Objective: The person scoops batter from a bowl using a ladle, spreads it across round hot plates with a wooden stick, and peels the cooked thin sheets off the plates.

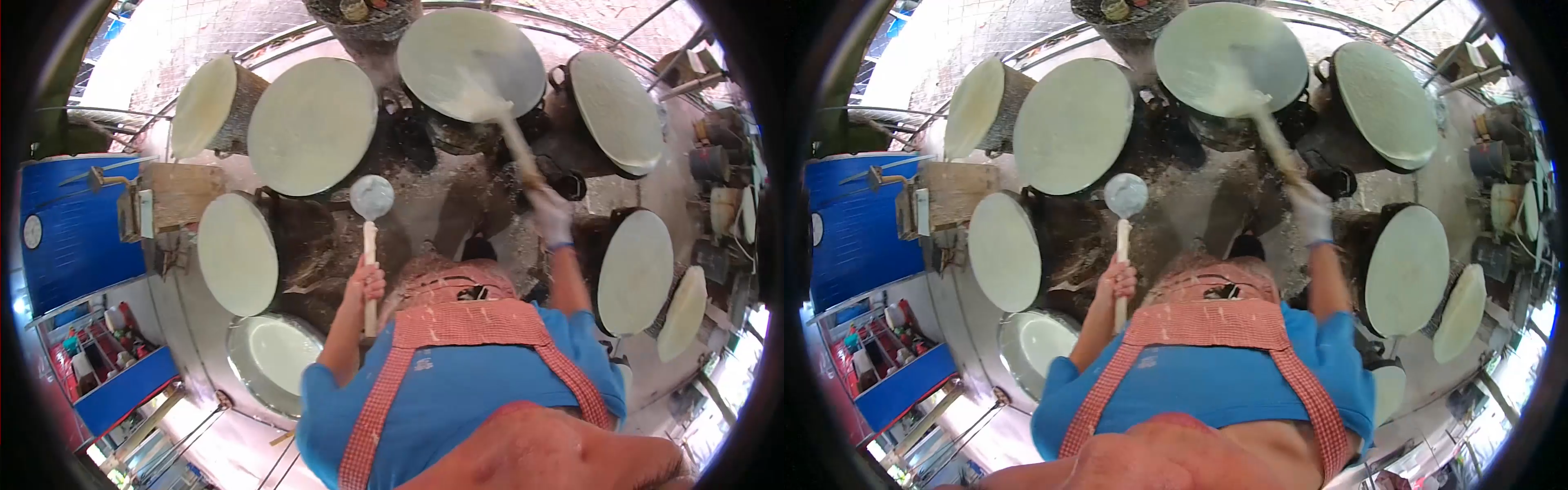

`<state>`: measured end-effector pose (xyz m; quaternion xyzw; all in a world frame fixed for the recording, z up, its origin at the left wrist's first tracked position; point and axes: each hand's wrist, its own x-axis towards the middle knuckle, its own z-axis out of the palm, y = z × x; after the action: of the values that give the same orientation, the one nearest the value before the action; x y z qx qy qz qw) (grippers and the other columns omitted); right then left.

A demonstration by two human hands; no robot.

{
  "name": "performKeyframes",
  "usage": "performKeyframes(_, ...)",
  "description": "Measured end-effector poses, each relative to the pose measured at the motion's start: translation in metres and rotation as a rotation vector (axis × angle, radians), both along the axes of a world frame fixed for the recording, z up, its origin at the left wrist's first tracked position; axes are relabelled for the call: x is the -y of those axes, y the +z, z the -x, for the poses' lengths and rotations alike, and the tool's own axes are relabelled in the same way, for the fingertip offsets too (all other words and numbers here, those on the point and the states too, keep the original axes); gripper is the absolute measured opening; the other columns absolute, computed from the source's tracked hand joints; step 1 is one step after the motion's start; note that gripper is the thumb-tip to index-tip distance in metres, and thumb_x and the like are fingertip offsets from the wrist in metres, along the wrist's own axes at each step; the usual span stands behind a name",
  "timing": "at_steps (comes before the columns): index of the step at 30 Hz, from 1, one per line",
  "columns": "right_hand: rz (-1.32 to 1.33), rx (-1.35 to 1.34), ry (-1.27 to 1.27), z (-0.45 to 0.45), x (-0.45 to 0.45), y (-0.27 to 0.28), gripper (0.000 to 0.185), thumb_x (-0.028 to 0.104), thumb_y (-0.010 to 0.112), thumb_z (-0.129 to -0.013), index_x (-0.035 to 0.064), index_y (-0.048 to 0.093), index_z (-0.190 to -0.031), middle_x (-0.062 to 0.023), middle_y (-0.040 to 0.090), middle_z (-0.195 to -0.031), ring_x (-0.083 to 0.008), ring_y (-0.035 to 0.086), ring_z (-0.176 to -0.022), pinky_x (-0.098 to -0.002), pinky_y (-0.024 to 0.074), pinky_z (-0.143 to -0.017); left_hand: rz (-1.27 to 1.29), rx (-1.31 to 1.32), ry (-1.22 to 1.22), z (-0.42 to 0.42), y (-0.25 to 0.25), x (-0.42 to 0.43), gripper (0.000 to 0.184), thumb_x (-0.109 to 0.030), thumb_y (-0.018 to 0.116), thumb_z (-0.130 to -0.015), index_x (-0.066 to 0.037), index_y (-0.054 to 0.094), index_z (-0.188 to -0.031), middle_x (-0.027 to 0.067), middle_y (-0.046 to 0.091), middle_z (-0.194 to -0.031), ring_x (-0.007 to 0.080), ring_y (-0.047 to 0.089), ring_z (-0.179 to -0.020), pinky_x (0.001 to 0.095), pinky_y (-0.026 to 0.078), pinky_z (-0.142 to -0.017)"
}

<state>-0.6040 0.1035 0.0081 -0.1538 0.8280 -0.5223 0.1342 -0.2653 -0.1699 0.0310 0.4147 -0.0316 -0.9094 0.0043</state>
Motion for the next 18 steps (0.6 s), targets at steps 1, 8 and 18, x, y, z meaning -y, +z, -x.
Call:
performKeyframes(1,0.101,0.114,-0.099,-0.022,0.040,-0.019,0.027,0.013,0.062,-0.077,0.0010,0.063,-0.100,-0.0115,0.065,-0.090,-0.0123,0.060,-0.082,-0.0266,0.0456,-0.073,-0.123,-0.157,0.043,-0.004,0.003,0.001,0.043,-0.010,0.049,-0.085,-0.032,0.036,-0.120,-0.0023,0.033,-0.057,0.0059,0.030,-0.038,0.0180,0.027,-0.030)
performKeyframes(8,-0.684,-0.527,-0.073,-0.033,0.040,-0.045,0.020,0.035,0.053,-0.082,0.0237,0.063,-0.095,-0.0126,0.053,-0.059,-0.0330,0.057,-0.056,-0.0440,0.0454,-0.052,-0.016,-0.512,-0.021,-0.029,0.031,-0.006,0.054,-0.011,0.052,-0.083,-0.025,0.032,-0.132,0.0051,0.042,-0.083,0.0124,0.042,-0.062,0.0173,0.038,-0.038)
performKeyframes(18,-0.414,-0.344,-0.053,-0.022,0.080,-0.016,0.023,0.033,0.052,-0.080,0.0192,0.063,-0.095,-0.0143,0.062,-0.081,-0.0333,0.059,-0.076,-0.0412,0.0462,-0.065,-0.054,-0.460,0.138,-0.046,0.028,-0.024,0.046,-0.012,0.045,-0.089,-0.018,0.032,-0.132,0.0014,0.038,-0.069,0.0081,0.037,-0.057,0.0180,0.036,-0.043)
